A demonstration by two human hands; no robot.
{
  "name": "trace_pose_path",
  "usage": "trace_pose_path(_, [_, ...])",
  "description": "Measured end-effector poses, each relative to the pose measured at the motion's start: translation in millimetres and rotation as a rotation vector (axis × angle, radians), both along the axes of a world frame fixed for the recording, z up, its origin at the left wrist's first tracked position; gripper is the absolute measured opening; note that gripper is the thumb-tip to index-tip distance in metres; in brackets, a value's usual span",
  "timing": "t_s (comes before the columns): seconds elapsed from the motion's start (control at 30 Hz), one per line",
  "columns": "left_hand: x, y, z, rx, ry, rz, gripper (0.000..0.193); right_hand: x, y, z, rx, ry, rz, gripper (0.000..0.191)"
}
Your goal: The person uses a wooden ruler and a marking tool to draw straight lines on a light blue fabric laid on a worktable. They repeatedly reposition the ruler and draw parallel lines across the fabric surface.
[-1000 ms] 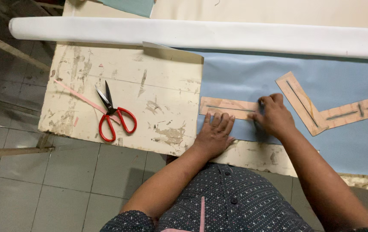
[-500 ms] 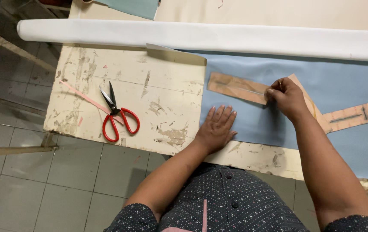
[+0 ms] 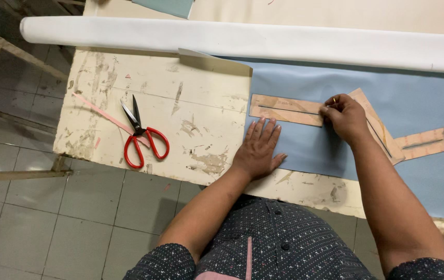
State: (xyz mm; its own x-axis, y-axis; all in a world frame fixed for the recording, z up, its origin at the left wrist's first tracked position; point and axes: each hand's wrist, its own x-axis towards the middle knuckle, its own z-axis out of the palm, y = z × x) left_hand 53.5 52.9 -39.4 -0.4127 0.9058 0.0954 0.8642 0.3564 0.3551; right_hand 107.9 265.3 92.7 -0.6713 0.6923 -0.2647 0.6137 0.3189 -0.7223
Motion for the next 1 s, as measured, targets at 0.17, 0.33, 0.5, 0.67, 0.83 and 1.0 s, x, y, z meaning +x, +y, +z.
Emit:
trace_pose_path(0.17, [1,0,-2,0.034,-0.008,0.020,0.084,-1,-1,0,0.052,-0.063,-0.018,0.022])
trace_pose_path(0.33, [2,-2,0,0.040,0.020,0.038,0.085,-4,-2,-1,0.049,-0.076,-0.039,0.025])
trace_pose_path(0.5, [0,-2,4,0.010,-0.026,0.027,0.086,-5,-4,-2,0.067,-0.059,-0.041,0.026])
trace_pose_path(0.67, [-3,-2,8,0.000,-0.029,0.017,0.086,-5,-7,1,0.067,-0.044,-0.034,0.027])
trace_pose_path(0.83, [-2,-2,10,-0.068,-0.020,0.014,0.087,-5,-10,0,0.228,-0.021,0.017,0.023])
trace_pose_path(1.0, [-2,-2,9,-0.080,-0.015,0.014,0.087,-4,-12,-2,0.334,0.030,0.061,0.020])
